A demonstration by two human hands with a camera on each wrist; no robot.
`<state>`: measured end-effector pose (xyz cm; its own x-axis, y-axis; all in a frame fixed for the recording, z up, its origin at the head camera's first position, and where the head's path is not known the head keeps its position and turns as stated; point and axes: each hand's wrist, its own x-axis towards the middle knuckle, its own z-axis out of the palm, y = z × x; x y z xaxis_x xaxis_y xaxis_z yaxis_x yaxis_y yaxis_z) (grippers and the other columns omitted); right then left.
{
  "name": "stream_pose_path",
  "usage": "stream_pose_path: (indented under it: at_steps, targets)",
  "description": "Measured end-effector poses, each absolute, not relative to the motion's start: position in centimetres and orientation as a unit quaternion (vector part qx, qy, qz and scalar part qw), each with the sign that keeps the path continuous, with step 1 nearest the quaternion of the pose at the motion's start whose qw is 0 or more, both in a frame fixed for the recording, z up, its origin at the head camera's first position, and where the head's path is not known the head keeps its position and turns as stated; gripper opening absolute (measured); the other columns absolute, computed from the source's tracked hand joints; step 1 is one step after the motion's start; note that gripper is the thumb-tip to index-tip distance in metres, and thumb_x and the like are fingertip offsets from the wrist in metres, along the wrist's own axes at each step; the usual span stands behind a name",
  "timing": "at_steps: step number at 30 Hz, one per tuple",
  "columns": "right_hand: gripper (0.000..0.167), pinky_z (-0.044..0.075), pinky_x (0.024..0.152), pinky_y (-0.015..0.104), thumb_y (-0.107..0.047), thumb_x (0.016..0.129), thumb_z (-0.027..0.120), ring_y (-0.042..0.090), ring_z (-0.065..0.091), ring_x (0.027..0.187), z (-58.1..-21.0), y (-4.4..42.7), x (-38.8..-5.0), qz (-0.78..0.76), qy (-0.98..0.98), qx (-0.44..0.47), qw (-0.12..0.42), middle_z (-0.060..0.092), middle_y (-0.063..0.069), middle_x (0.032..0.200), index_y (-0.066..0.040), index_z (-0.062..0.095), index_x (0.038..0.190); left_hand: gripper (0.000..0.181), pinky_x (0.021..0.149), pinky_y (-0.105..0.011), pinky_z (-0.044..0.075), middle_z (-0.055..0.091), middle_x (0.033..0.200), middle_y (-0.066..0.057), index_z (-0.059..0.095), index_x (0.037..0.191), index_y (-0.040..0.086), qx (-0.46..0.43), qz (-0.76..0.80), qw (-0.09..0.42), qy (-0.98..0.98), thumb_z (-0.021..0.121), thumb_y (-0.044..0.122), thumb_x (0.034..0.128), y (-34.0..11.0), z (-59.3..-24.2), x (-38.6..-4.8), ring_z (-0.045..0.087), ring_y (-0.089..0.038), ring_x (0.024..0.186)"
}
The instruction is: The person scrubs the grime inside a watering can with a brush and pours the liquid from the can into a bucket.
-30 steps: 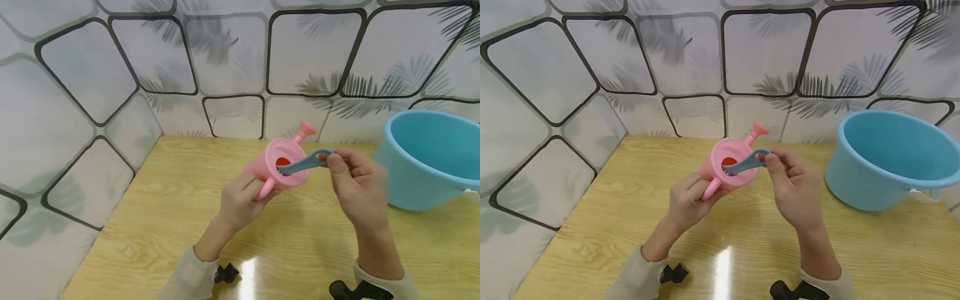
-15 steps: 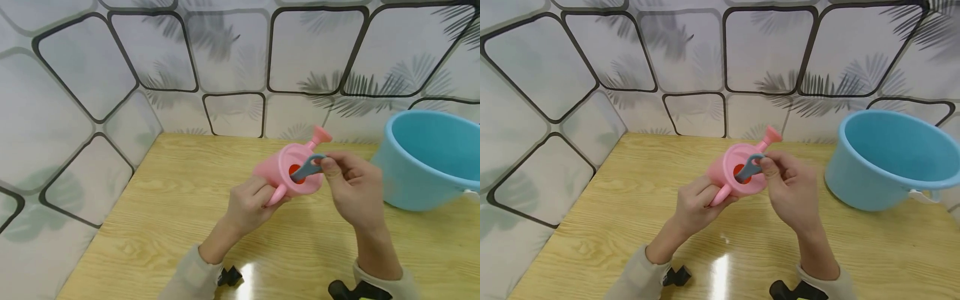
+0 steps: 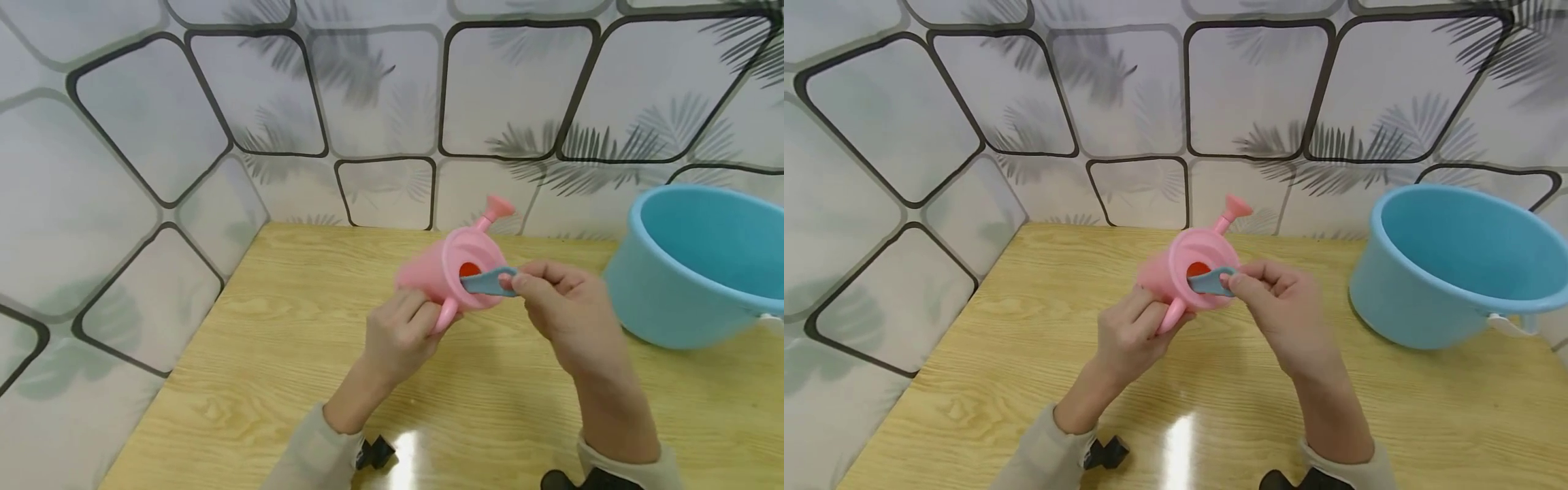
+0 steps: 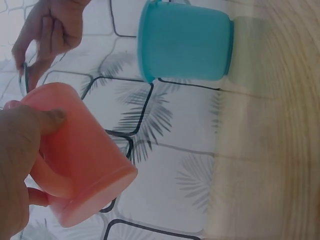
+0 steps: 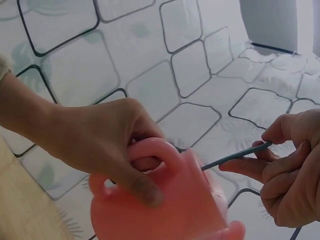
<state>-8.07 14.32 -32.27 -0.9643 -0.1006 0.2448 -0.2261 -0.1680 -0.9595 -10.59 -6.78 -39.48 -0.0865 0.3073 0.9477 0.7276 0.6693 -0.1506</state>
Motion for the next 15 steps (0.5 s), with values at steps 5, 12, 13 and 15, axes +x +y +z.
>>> stream_pose_path:
  at_steps: [5,12,13,15]
  targets:
    - [0.036,0.001,0.038,0.027,0.01,0.1,0.041,0.015,0.01,0.039,-32.89,15.33,-8.57,0.832,-0.52,0.189,-0.041,0.069,0.0,0.077,0.001,0.075,0.094,0.039,0.046,-0.015,0.032,0.048,0.062,0.001,0.048,0.064,0.013,-0.358,-0.158,0.591,-0.705,0.068,0.024,0.0961,-7.03,-39.23,-10.75,0.04,-0.011,0.052]
    - [0.044,0.007,0.032,0.019,0.004,0.107,0.026,0.011,0.017,0.034,-32.95,15.1,-8.93,0.85,-0.406,0.297,-0.158,0.074,0.009,0.104,0.003,0.07,0.114,0.039,0.045,-0.016,0.034,0.049,0.062,0.0,0.049,0.063,0.012,-0.346,-0.155,0.599,-0.705,0.07,0.021,0.0946,-7.15,-39.2,-10.87,0.043,-0.012,0.052]
    - [0.045,0.007,0.032,0.019,0.004,0.107,0.024,0.01,0.017,0.035,-32.88,15.24,-8.84,0.853,-0.393,0.302,-0.165,0.073,0.01,0.106,0.003,0.069,0.115,0.039,0.045,-0.016,0.033,0.049,0.062,0.001,0.049,0.063,0.012,-0.346,-0.157,0.599,-0.704,0.07,0.021,0.0943,-7.15,-39.17,-10.86,0.042,-0.012,0.052]
    - [0.045,0.008,0.032,0.019,0.003,0.107,0.024,0.011,0.017,0.035,-32.89,15.2,-8.82,0.854,-0.384,0.304,-0.175,0.073,0.01,0.108,0.004,0.068,0.117,0.039,0.045,-0.016,0.032,0.048,0.062,0.001,0.048,0.063,0.013,-0.351,-0.158,0.6,-0.701,0.071,0.022,0.0939,-7.06,-39.1,-10.79,0.042,-0.011,0.051]
